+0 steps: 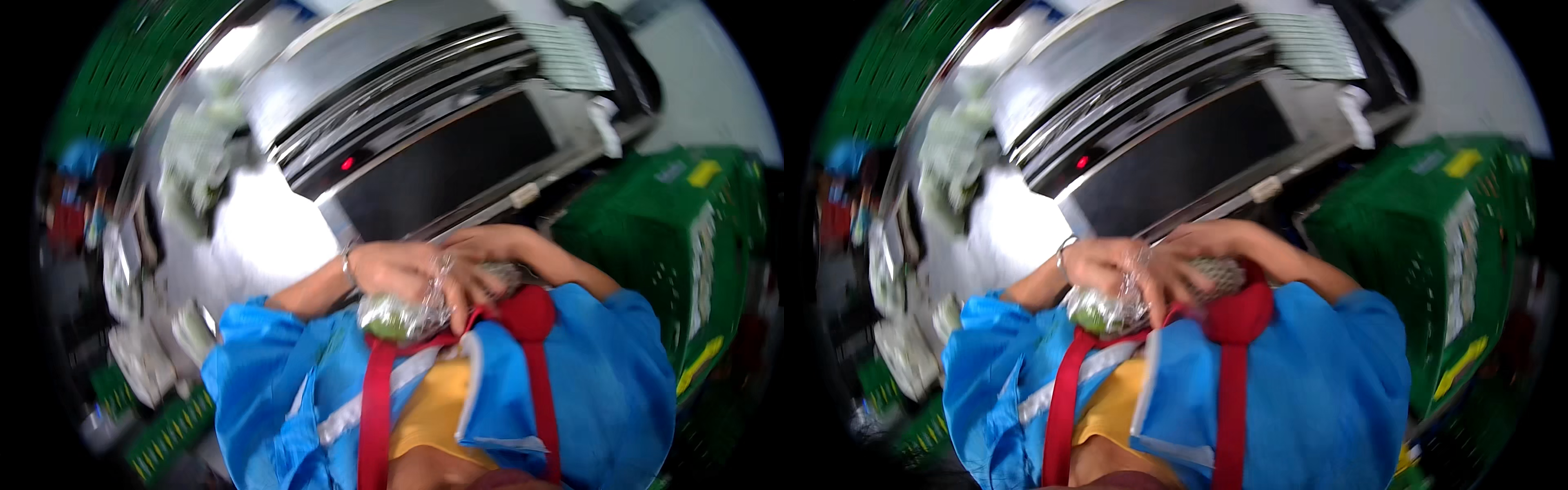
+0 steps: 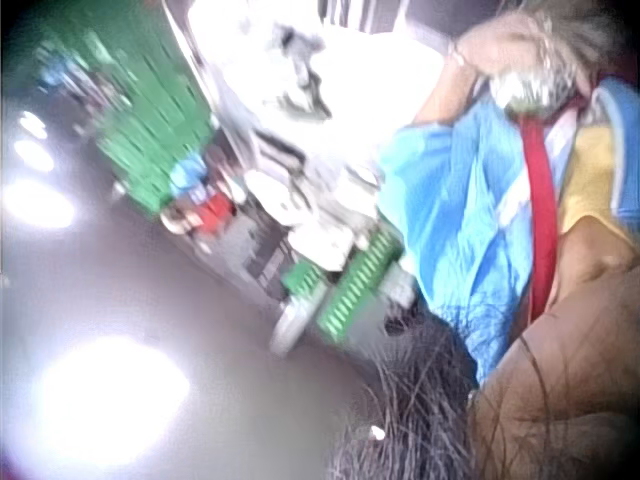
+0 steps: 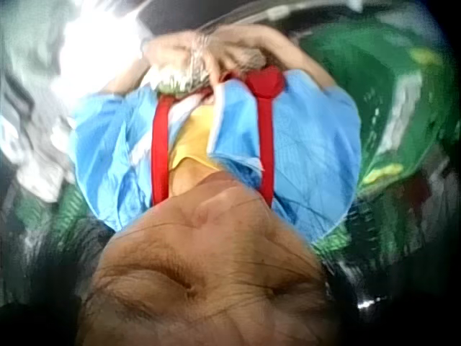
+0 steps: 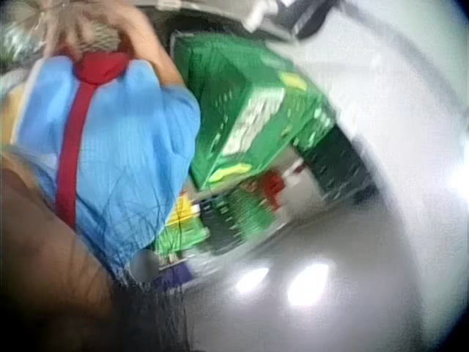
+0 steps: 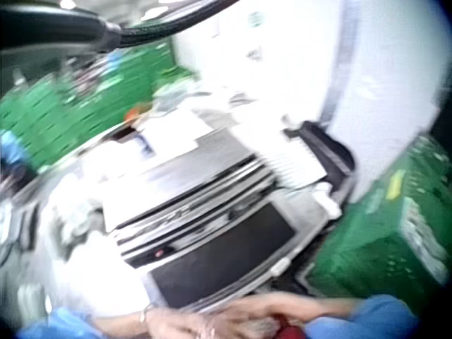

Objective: The person labels and wraps individually netted fruits using a label printer and a vacuum-sealing machine. They apply printed labels to the mesh bags, then place the fruits into a vacuum sealer to shrink-wrap them, and finally stack the finished items into green crates.

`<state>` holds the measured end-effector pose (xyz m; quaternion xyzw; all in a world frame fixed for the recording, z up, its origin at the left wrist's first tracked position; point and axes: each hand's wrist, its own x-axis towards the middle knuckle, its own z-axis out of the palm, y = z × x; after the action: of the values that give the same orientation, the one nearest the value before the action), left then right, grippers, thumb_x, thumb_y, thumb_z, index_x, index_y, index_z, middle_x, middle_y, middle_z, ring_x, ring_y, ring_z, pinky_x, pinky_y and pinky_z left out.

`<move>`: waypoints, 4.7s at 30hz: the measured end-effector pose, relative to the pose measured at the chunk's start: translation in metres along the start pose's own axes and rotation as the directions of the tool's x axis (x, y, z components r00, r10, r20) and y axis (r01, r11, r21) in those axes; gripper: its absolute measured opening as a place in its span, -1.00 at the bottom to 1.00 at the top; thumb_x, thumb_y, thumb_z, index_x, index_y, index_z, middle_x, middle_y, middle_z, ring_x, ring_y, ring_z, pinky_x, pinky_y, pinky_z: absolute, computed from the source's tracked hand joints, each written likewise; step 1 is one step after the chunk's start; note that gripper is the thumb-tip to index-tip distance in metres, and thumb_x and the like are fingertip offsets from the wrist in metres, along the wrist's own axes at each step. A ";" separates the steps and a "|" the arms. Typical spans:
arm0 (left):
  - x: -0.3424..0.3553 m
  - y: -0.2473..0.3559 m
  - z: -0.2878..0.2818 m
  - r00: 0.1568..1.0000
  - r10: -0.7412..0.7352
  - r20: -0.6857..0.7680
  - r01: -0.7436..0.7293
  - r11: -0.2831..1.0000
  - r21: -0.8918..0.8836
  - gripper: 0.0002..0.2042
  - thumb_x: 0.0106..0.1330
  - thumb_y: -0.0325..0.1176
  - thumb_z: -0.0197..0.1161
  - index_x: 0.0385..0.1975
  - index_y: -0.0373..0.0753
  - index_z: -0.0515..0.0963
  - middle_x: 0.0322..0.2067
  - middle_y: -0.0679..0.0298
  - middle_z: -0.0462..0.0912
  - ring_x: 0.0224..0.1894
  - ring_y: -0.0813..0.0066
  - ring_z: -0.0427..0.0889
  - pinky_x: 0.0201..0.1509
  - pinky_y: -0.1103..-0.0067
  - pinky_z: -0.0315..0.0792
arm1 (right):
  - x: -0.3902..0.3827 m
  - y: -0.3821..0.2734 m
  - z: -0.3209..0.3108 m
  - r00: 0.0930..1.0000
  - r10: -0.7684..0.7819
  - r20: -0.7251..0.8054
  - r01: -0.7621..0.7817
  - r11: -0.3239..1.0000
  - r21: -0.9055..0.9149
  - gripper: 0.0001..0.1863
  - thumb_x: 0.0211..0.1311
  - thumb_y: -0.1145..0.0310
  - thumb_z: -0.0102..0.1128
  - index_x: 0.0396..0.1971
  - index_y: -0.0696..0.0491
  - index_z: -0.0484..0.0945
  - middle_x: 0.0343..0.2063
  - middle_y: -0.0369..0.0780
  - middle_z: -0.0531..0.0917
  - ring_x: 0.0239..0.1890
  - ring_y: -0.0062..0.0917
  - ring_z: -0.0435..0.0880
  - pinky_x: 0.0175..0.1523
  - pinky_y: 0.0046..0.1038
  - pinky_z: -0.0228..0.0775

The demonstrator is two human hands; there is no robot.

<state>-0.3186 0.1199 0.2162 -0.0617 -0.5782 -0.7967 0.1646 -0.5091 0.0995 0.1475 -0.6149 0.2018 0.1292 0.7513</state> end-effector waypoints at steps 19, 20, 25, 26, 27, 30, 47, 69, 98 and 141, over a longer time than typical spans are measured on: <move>0.157 -0.039 0.019 0.501 0.163 -0.850 -0.241 0.970 0.044 -0.39 0.32 0.15 -0.34 0.24 -0.14 0.11 0.22 0.12 0.19 0.23 0.19 0.22 0.23 0.19 0.16 | -0.119 0.078 0.059 0.636 -0.279 -0.719 0.677 0.649 0.347 -0.41 0.03 0.07 0.13 -0.07 0.25 0.41 -0.18 -0.18 0.54 -0.15 -0.56 0.49 -0.05 -0.54 0.31; 0.182 -0.035 0.015 0.543 0.215 -0.812 -0.307 0.950 0.047 -0.38 0.32 0.16 -0.34 0.25 -0.14 0.09 0.20 0.12 0.22 0.19 0.18 0.28 0.21 0.19 0.20 | -0.134 0.072 0.059 0.579 -0.289 -0.763 0.755 0.543 0.367 -0.49 0.12 0.07 0.07 -0.13 0.23 0.45 -0.23 -0.19 0.56 -0.22 -0.59 0.51 -0.12 -0.55 0.35; 0.261 -0.058 0.012 0.909 0.348 -0.229 -0.223 0.870 0.439 -0.36 0.25 0.09 -0.07 0.20 -0.26 0.16 0.10 0.02 0.33 0.13 0.15 0.34 0.16 0.25 0.23 | -0.256 0.041 0.101 0.058 -0.040 -0.997 0.833 0.552 0.027 -0.44 0.20 -0.04 -0.05 0.02 0.12 0.34 0.00 -0.20 0.43 0.04 -0.55 0.38 0.12 -0.45 0.21; 0.277 -0.060 0.013 0.935 0.315 -0.165 -0.120 0.716 0.687 -0.39 0.22 0.03 0.01 0.16 -0.28 0.21 0.08 0.01 0.34 0.12 0.12 0.34 0.17 0.25 0.20 | -0.284 0.033 0.108 -0.103 0.065 -0.993 0.848 0.527 -0.053 -0.41 0.22 -0.06 -0.10 0.07 0.10 0.29 0.04 -0.19 0.40 0.09 -0.52 0.36 0.16 -0.42 0.19; 0.294 -0.062 0.013 0.955 0.278 -0.100 -0.049 0.482 0.875 -0.42 0.19 -0.03 0.09 0.12 -0.30 0.25 0.06 0.00 0.36 0.11 0.09 0.34 0.18 0.25 0.17 | -0.314 0.029 0.110 -0.293 0.213 -0.932 0.845 0.514 -0.148 -0.39 0.25 -0.08 -0.16 0.13 0.08 0.24 0.09 -0.19 0.37 0.14 -0.50 0.34 0.20 -0.39 0.18; 0.388 -0.034 0.016 0.959 0.274 0.074 -0.121 0.160 0.980 -0.49 0.15 -0.14 0.15 0.05 -0.30 0.32 0.01 0.01 0.40 0.10 0.10 0.35 0.19 0.26 0.15 | -0.410 0.036 0.098 -0.341 0.088 -0.936 0.859 0.434 -0.272 -0.42 0.25 -0.04 -0.11 0.04 0.15 0.32 -0.13 -0.14 0.55 -0.25 -0.48 0.63 -0.15 -0.40 0.49; 0.378 -0.050 -0.010 0.981 0.189 0.049 -0.111 0.337 0.935 -0.75 -0.01 -0.24 0.20 -0.30 -0.11 0.57 -0.43 0.13 0.62 -0.37 0.14 0.59 -0.35 0.33 0.47 | -0.440 0.130 0.015 -0.235 -0.146 -0.961 -0.494 0.869 -0.011 -0.53 0.24 0.10 -0.05 0.06 0.07 0.36 -0.19 -0.18 0.55 -0.16 -0.37 0.49 -0.04 -0.34 0.27; -0.425 0.023 -0.131 -0.756 0.527 -0.387 0.450 0.849 0.277 -0.07 -0.25 -0.33 0.42 0.22 -0.33 0.05 -0.06 -0.05 0.41 -0.07 0.18 0.48 0.01 0.41 0.39 | 0.025 -0.138 -0.035 0.675 -0.237 -0.699 -0.046 0.932 -0.361 -0.79 0.15 0.58 0.02 -0.20 0.24 0.46 -0.44 -0.23 0.56 -0.40 -0.63 0.52 -0.26 -0.62 0.38; -0.180 0.112 -0.082 0.526 0.364 -0.769 0.850 -0.265 0.455 -0.59 -0.10 -0.43 0.37 -0.16 -0.01 0.53 -0.31 0.40 0.50 -0.21 0.46 0.46 -0.15 0.48 0.30 | -0.039 -0.122 -0.255 0.883 -0.465 0.070 -0.021 -0.188 -0.982 -0.51 -0.16 0.59 0.13 -0.10 -0.09 0.47 -0.13 -0.24 0.46 -0.11 -0.37 0.42 -0.04 -0.39 0.24; -0.106 0.026 0.000 -0.500 0.477 -0.722 -0.037 0.822 0.568 -0.93 0.35 -0.37 -0.03 -0.31 -0.21 0.32 -0.39 0.02 0.62 -0.36 0.28 0.65 -0.33 0.52 0.55 | -0.044 -0.121 -0.192 0.737 -0.215 -0.641 0.449 0.865 0.225 -0.91 0.26 0.45 -0.10 -0.41 0.13 0.32 -0.51 -0.07 0.59 -0.40 -0.36 0.65 -0.26 -0.37 0.56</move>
<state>-0.2106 0.1326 0.2089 0.4945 -0.2329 -0.3134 0.7765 -0.5222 -0.1108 0.2418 -0.4993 0.3323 -0.2491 0.7604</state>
